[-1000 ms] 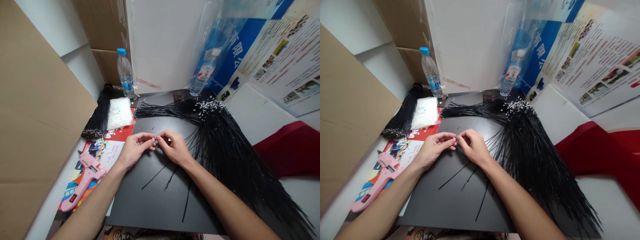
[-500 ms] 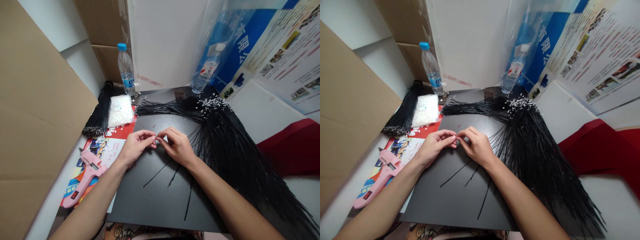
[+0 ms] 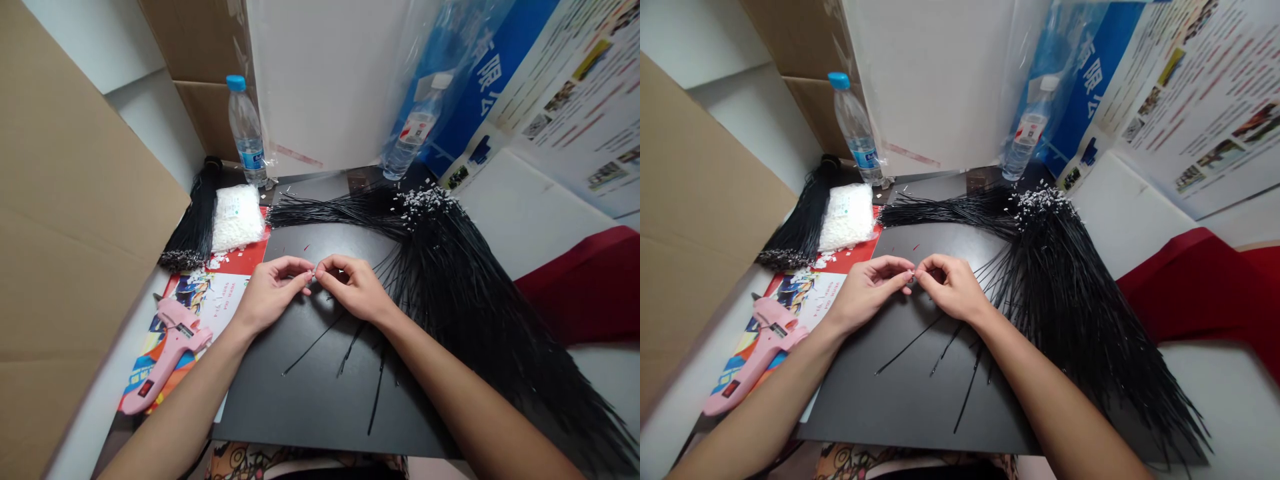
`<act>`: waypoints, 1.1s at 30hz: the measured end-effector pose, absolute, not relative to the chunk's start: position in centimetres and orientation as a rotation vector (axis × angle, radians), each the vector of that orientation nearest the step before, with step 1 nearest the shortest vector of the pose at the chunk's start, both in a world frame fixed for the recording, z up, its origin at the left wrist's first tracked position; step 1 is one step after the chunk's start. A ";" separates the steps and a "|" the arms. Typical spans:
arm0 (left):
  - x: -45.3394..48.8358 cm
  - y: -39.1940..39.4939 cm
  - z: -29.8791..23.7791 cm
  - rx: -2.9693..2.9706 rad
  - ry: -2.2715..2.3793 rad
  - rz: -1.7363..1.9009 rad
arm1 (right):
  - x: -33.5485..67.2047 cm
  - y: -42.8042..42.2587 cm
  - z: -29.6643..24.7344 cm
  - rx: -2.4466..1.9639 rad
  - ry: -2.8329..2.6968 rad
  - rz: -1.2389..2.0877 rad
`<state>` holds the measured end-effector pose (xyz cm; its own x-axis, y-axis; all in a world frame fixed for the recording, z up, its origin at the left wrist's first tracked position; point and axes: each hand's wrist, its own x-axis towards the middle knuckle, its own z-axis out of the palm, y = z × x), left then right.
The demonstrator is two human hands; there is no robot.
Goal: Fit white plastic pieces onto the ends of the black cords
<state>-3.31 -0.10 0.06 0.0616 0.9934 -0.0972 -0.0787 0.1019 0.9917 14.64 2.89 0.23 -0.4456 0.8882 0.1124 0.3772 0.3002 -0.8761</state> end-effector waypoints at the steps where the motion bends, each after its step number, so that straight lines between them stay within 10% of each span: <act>1: -3.4 -0.1 0.1 1.102 1.158 1.114 | 14.7 2.9 0.2 -1.128 -1.952 1.126; 33: -3.5 -0.2 0.7 1.156 1.178 1.022 | 15.5 3.4 0.6 -1.094 -1.938 1.417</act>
